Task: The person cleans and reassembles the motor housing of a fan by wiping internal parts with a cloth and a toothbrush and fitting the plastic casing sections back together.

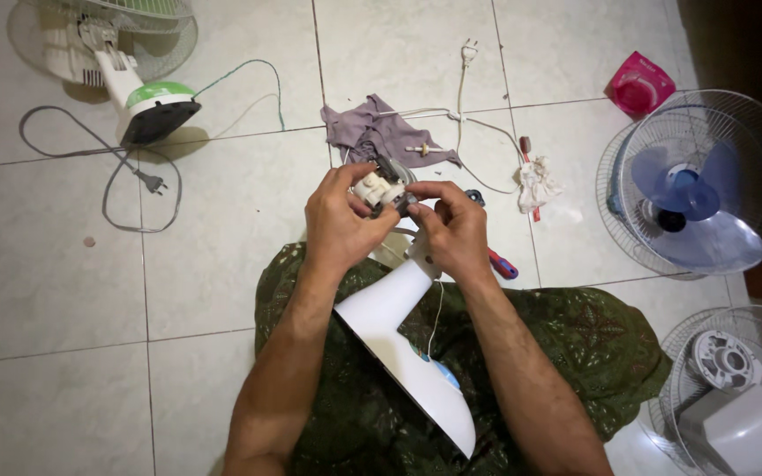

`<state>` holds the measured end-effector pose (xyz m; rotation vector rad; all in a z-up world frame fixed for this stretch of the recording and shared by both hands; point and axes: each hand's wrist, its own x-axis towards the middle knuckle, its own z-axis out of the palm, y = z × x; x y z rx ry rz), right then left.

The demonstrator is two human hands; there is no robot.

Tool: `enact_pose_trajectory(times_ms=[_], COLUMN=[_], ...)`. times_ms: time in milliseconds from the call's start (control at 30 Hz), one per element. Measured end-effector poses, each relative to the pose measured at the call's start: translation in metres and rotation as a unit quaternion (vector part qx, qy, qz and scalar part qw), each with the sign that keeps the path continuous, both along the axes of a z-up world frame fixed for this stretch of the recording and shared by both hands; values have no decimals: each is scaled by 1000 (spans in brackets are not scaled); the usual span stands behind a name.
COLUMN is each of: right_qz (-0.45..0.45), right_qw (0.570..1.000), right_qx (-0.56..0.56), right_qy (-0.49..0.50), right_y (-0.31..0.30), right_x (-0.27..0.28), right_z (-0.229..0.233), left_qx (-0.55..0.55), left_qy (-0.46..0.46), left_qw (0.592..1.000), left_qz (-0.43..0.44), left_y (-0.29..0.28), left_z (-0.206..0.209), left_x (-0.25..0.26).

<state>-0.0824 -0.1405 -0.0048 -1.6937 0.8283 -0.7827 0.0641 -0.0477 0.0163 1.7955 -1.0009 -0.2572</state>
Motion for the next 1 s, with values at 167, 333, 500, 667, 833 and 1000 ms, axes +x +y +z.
enact_pose_trajectory(times_ms=[167, 333, 500, 667, 833, 1000], right_qz=[-22, -14, -12, -14, 2, 22], right_qw=[997, 996, 993, 992, 994, 989], right_qx=[32, 50, 77, 86, 71, 17], right_qy=[68, 69, 87, 94, 80, 144], right_y=[-8, -17, -21, -25, -28, -33], right_x=[5, 10, 14, 20, 35, 46], right_z=[-24, -38, -49, -52, -50, -47], left_qx=[26, 75, 119, 134, 165, 212], left_qy=[29, 31, 12, 39, 47, 79], left_qw=[999, 997, 993, 990, 985, 974], left_qz=[-6, -9, -14, -15, -16, -22], left_y=[-11, -20, -24, -29, -35, -41], left_z=[-22, -32, -39, -51, -65, -78], left_x=[8, 14, 20, 28, 43, 61])
